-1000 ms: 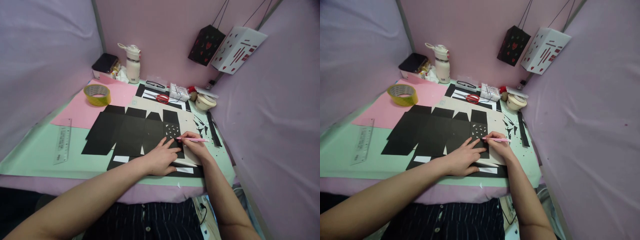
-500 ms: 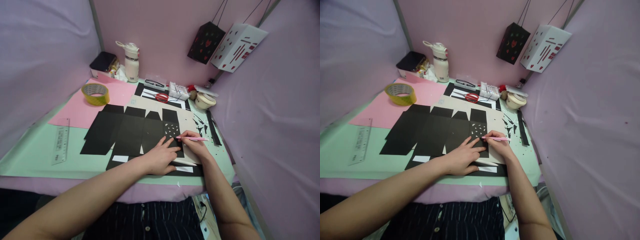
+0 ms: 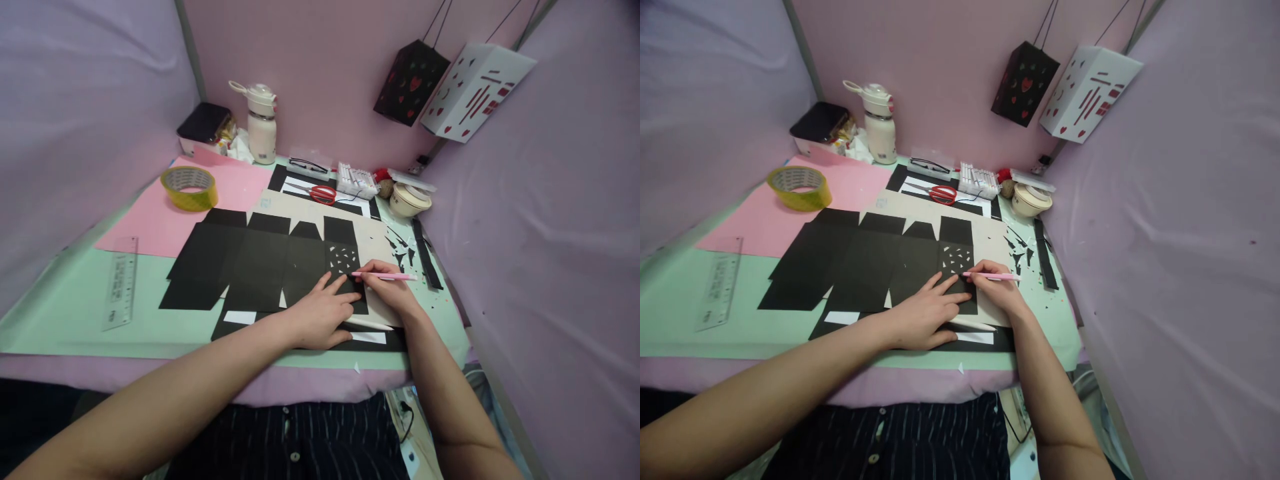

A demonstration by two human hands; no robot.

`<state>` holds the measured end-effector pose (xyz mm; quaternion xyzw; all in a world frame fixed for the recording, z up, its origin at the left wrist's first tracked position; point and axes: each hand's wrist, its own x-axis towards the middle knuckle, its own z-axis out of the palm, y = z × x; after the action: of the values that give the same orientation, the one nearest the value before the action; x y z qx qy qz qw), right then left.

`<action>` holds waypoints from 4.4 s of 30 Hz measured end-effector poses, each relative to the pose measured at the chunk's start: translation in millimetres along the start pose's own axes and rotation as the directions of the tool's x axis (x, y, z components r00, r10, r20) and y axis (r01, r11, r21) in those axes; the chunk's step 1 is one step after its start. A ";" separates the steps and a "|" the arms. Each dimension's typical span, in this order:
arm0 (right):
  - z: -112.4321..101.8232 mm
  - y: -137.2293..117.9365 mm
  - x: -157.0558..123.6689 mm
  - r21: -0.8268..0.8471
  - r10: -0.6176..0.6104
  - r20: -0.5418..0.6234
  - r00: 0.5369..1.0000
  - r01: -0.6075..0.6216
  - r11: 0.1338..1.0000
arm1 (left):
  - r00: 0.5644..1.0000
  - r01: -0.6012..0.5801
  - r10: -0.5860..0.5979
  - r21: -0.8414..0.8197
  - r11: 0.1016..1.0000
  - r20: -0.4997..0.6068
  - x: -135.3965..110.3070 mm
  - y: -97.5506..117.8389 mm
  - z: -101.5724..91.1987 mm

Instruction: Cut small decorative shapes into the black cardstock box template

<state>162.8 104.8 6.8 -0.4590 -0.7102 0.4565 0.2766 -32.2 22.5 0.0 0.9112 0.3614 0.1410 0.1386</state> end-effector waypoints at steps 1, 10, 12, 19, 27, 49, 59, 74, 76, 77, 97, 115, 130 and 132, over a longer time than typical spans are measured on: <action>0.0 0.1 -0.1 -0.001 -0.003 0.001 1.000 0.003 1.000 | 1.000 0.000 0.000 -0.002 1.000 0.001 0.0 0.0 0.1; -0.7 -1.1 0.4 0.004 -0.013 0.014 1.000 0.013 1.000 | 1.000 0.000 0.000 -0.009 1.000 -0.008 0.3 -0.4 1.7; -0.6 -1.2 0.5 0.011 -0.012 0.016 1.000 0.011 1.000 | 1.000 0.001 -0.001 -0.010 1.000 -0.007 0.3 -0.1 1.3; -1.3 -0.3 -0.2 0.011 -0.003 0.012 1.000 0.003 1.000 | 1.000 0.004 -0.004 0.002 1.000 -0.001 0.0 0.1 0.9; -1.4 -0.2 0.1 -0.012 0.002 -0.018 1.000 -0.002 1.000 | 1.000 0.003 -0.003 -0.002 1.000 0.002 -0.2 0.3 0.7; -5.8 9.6 24.2 0.158 0.047 -0.072 0.996 -0.035 0.987 | 1.000 0.006 -0.006 -0.012 1.000 -0.012 -0.4 -0.6 2.8; -0.4 8.4 17.8 0.013 -0.042 -0.046 0.998 0.042 0.999 | 1.000 -0.001 0.001 0.002 1.000 -0.023 -1.2 -0.1 2.5; -0.3 10.8 20.2 -0.025 -0.061 -0.033 0.998 0.061 0.998 | 1.000 0.001 -0.001 -0.009 1.000 -0.009 -0.5 0.2 0.9; -0.7 10.9 19.9 -0.031 -0.063 -0.027 0.998 0.062 0.998 | 1.000 0.003 -0.003 -0.007 1.000 -0.009 -0.6 0.4 0.5; -0.9 11.0 19.8 -0.036 -0.065 -0.025 0.998 0.064 0.997 | 1.000 0.003 -0.003 -0.005 1.000 -0.008 -0.7 0.4 0.4; 1.7 13.6 22.2 -0.057 -0.112 -0.064 0.992 0.109 0.992 | 1.000 -0.003 0.003 0.004 1.000 -0.009 -0.2 -0.6 2.4; 1.8 13.5 23.6 -0.082 -0.101 -0.090 0.991 0.094 0.992 | 1.000 -0.005 0.006 0.003 1.000 -0.020 -0.6 -0.6 2.8; 2.2 10.3 19.2 -0.026 -0.059 -0.122 0.991 0.056 0.998 | 1.000 -0.005 0.005 -0.010 1.000 -0.014 -1.2 -0.9 2.2; 2.5 9.9 18.4 -0.033 -0.055 -0.131 0.990 0.051 0.998 | 1.000 -0.005 0.005 -0.011 1.000 -0.019 -1.1 -1.0 2.7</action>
<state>156.8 122.1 -3.6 -0.4731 -0.7090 0.4072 0.3281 -32.7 22.0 -3.0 0.9099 0.3598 0.1519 0.1397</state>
